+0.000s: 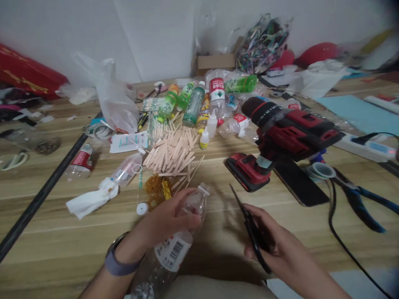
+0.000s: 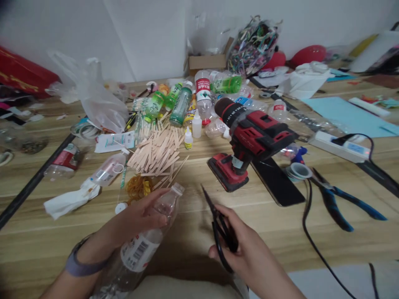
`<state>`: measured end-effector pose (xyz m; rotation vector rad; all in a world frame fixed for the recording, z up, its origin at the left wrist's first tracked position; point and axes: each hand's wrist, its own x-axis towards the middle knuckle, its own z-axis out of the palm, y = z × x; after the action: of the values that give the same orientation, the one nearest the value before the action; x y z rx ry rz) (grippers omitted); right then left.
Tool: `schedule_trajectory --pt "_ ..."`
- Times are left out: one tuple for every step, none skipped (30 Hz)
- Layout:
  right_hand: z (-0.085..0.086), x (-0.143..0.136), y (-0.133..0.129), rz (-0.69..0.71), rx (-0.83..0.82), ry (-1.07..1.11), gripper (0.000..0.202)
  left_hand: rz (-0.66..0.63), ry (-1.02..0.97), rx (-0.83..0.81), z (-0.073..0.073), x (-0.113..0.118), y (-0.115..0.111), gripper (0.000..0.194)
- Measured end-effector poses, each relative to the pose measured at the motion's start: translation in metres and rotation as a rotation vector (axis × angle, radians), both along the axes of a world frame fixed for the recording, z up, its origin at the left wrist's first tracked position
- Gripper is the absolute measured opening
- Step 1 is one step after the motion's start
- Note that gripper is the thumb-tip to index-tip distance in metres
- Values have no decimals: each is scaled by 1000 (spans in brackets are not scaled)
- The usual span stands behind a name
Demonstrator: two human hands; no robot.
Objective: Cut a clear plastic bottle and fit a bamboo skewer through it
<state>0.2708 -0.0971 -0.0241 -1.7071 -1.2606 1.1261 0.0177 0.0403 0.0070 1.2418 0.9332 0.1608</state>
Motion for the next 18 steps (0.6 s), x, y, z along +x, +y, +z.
schedule_trajectory --pt "0 -4 -2 15 -1 19 63 -21 6 2 2 2 -1 81" --pt "0 -7 -4 23 12 27 67 -36 6 -3 3 4 -2 80" --pt "-2 -9 -6 14 34 23 72 -46 0 -14 4 5 -3 79" --pt "-3 -10 -8 0 55 15 75 -51 -6 -29 4 6 -4 78" --pt "-5 -11 -10 -1 65 11 75 -49 -10 -43 4 7 -5 77" --pt "-7 -11 -12 -2 65 13 72 -43 -16 -53 3 8 -5 76" --pt "-8 -11 -13 -1 55 23 67 -33 -23 -59 2 9 -6 75" --pt "-9 -12 -14 1 42 36 61 -20 -33 -65 2 10 -5 75" --pt "-10 -13 -14 12 33 43 56 -5 -45 -69 1 11 -5 74" --pt "-10 -15 -13 17 37 40 54 9 -55 -70 1 12 -5 74" --pt "-10 -18 -11 12 51 28 53 22 -65 -65 1 13 -4 73" --pt "-10 -20 -8 -4 69 16 53 32 -72 -50 2 15 -3 74" --pt "-10 -23 -5 -24 85 12 54 41 -76 -26 2 16 -3 75" --pt "-9 -25 -2 -50 96 17 55 49 -76 8 3 17 -2 77" --pt "-9 -26 2 -75 103 25 55 56 -71 47 3 17 -3 79" --pt "-9 -27 4 -89 104 36 56 60 -60 88 5 18 -3 82" --pt "-9 -27 7 -93 101 43 56 61 -44 128 6 18 -4 84" --pt "-8 -26 9 -88 95 44 56 62 -22 168 8 19 -5 85"
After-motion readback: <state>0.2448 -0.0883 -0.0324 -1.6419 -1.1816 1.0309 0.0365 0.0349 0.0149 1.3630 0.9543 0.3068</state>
